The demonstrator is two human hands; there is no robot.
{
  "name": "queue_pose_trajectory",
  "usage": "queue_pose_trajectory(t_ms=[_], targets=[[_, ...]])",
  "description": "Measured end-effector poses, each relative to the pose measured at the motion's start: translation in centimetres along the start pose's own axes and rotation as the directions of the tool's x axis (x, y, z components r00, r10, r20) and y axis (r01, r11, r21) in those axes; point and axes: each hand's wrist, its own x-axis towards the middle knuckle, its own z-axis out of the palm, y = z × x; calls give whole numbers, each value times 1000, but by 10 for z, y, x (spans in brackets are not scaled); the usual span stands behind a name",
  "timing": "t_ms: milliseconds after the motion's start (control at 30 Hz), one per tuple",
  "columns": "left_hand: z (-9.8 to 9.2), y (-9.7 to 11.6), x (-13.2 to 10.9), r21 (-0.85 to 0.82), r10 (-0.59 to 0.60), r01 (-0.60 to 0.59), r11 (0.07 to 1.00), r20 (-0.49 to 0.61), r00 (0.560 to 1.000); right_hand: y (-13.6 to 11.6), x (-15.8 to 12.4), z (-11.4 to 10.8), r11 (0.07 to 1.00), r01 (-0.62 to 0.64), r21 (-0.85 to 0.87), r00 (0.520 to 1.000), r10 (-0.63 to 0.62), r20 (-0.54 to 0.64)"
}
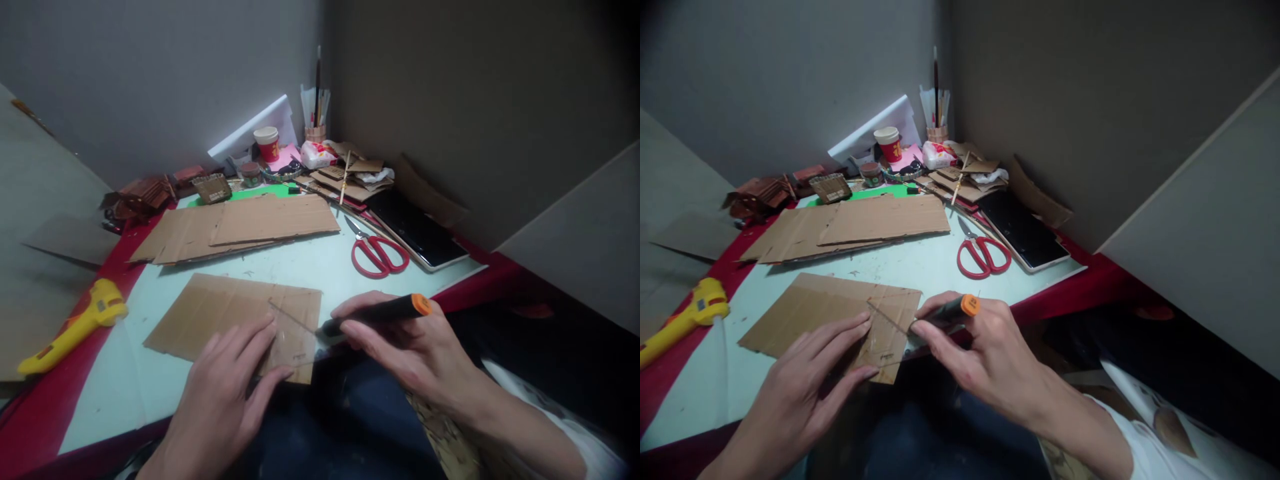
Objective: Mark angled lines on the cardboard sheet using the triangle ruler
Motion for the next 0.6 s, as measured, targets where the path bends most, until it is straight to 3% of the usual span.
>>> queue_pose_trajectory(t_ms=[400, 600], targets=[[0, -2, -2, 2, -9, 9, 1000, 6, 1000, 6, -12, 2, 999, -15, 29, 998, 17, -58], [1, -3, -2, 2, -2, 2, 1000, 0, 1000, 13, -18, -4, 990, 136, -49, 981, -141, -131]])
